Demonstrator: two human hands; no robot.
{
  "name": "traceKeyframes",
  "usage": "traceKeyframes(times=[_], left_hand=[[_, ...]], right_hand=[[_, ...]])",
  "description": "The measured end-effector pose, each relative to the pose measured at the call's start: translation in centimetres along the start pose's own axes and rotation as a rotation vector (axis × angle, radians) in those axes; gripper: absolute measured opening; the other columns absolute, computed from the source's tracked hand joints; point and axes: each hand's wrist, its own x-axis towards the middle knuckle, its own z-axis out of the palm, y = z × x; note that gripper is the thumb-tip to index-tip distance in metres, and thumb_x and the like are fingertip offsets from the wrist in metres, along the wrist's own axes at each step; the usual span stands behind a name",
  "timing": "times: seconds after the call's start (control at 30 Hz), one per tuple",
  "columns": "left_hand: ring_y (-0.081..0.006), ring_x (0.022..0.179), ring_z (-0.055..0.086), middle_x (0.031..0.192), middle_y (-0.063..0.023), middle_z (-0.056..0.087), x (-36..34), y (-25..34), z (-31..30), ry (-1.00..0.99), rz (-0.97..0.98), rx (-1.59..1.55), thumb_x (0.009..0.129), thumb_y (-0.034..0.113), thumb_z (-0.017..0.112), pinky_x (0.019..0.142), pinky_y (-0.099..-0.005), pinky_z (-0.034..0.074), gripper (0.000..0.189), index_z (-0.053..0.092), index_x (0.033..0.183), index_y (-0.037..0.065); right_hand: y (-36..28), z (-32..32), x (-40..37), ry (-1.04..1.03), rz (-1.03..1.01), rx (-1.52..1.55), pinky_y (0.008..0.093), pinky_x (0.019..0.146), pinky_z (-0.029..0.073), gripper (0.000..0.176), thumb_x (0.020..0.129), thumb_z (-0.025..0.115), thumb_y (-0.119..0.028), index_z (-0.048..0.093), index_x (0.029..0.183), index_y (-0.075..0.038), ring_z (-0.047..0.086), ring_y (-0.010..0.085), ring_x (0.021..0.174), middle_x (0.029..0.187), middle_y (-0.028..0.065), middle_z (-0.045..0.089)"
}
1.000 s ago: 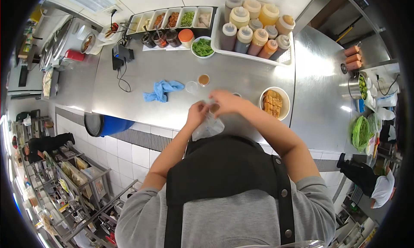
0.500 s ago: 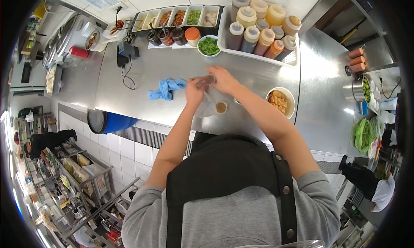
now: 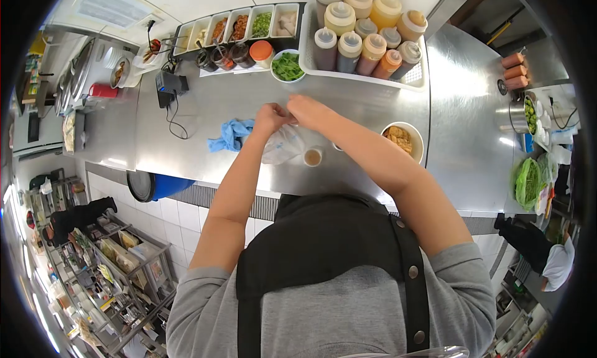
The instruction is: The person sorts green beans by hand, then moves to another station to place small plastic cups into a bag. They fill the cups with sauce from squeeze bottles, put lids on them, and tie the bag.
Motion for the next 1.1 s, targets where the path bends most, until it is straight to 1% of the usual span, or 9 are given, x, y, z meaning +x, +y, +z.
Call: traceKeyframes(times=[0.17, 0.37, 0.47, 0.57, 0.67, 0.77, 0.8, 0.93, 1.1], left_hand=[[-0.0202, 0.066, 0.065, 0.071, -0.0105, 0.069, -0.8, 1.3, -0.9, -0.017, -0.005, 0.073, 0.062, 0.037, 0.094, 0.067, -0.0358, 0.054, 0.046, 0.068, 0.078, 0.001], [-0.0268, 0.067, 0.066, 0.072, -0.0141, 0.068, -4.1, 1.7, 0.3, 0.13, 0.187, 0.331, 0.083, 0.042, 0.079, 0.067, -0.0407, 0.052, 0.046, 0.068, 0.082, -0.003], [-0.0241, 0.07, 0.066, 0.076, -0.015, 0.071, -8.9, 1.1, -0.1, 0.174, 0.182, 0.151, 0.089, 0.041, 0.073, 0.067, -0.0387, 0.052, 0.044, 0.067, 0.086, -0.002], [-0.0196, 0.078, 0.067, 0.079, -0.012, 0.071, -13.2, -0.1, -1.7, 0.042, 0.129, -0.032, 0.089, 0.034, 0.073, 0.071, -0.0338, 0.051, 0.036, 0.068, 0.089, -0.001], [-0.0136, 0.09, 0.06, 0.103, -0.0076, 0.067, -15.0, -2.0, -3.6, -0.203, 0.151, -0.261, 0.088, 0.014, 0.069, 0.078, -0.0274, 0.049, 0.026, 0.065, 0.109, -0.002], [-0.0102, 0.1, 0.054, 0.121, -0.0052, 0.057, -15.8, -1.4, -6.6, -0.364, 0.237, -0.604, 0.079, -0.003, 0.057, 0.083, -0.0247, 0.046, 0.047, 0.057, 0.126, 0.0], [-0.017, 0.092, 0.06, 0.125, -0.0105, 0.053, -14.8, -2.1, -7.6, -0.382, 0.252, -0.478, 0.075, -0.008, 0.051, 0.084, -0.0286, 0.049, 0.061, 0.049, 0.135, 0.002], [-0.0281, 0.094, 0.062, 0.117, -0.0163, 0.058, -12.4, -3.9, -9.5, -0.183, 0.465, -0.067, 0.077, -0.005, 0.059, 0.086, -0.0343, 0.049, 0.058, 0.048, 0.134, 0.003], [-0.0364, 0.095, 0.063, 0.097, -0.0203, 0.066, -11.2, -5.6, -11.3, -0.157, 0.546, 0.229, 0.077, 0.004, 0.071, 0.085, -0.0405, 0.05, 0.033, 0.067, 0.109, 0.004]], right_hand=[[0.8, 1.1, -0.3, 0.025, 0.005, 0.071, 0.0442, 0.086, 0.053, 0.017, 0.073, 0.076, -0.006, 0.066, 0.085, 0.0, 0.063, 0.0382, 0.097, 0.101, 0.0195, 0.06], [0.5, -1.8, -3.2, 0.105, -0.051, -0.106, 0.0477, 0.086, 0.051, 0.035, 0.066, 0.077, -0.006, 0.062, 0.097, 0.0, 0.061, 0.0407, 0.099, 0.103, 0.02, 0.06], [0.3, -4.9, -7.9, 0.131, 0.152, 0.103, 0.0487, 0.087, 0.051, 0.045, 0.065, 0.076, -0.006, 0.058, 0.106, -0.001, 0.061, 0.0431, 0.099, 0.11, 0.0218, 0.059], [-3.2, -6.7, -12.9, -0.031, 0.404, 0.069, 0.0479, 0.088, 0.054, 0.052, 0.07, 0.072, -0.001, 0.053, 0.119, 0.001, 0.061, 0.0425, 0.105, 0.112, 0.0229, 0.057], [-2.2, -0.3, -15.5, 0.063, 0.379, -0.098, 0.0493, 0.085, 0.054, 0.048, 0.072, 0.07, -0.001, 0.052, 0.116, 0.001, 0.06, 0.0434, 0.105, 0.111, 0.0228, 0.057], [-4.6, 0.9, -16.3, 0.163, 0.413, -0.115, 0.0482, 0.083, 0.054, 0.037, 0.077, 0.066, -0.001, 0.055, 0.112, 0.001, 0.059, 0.0431, 0.105, 0.111, 0.0222, 0.057], [-5.0, 1.3, -16.1, 0.177, 0.46, -0.096, 0.0481, 0.083, 0.055, 0.034, 0.078, 0.065, -0.001, 0.056, 0.11, 0.0, 0.059, 0.0428, 0.105, 0.112, 0.0219, 0.057], [-8.9, 1.2, -13.9, 0.328, 0.477, -0.035, 0.0484, 0.083, 0.055, 0.024, 0.08, 0.062, -0.001, 0.06, 0.104, -0.002, 0.058, 0.0426, 0.105, 0.113, 0.021, 0.056], [-13.1, 5.0, -12.0, 0.315, 0.564, -0.089, 0.0499, 0.084, 0.054, 0.022, 0.081, 0.061, -0.003, 0.061, 0.103, -0.005, 0.059, 0.0412, 0.102, 0.107, 0.0201, 0.057]])
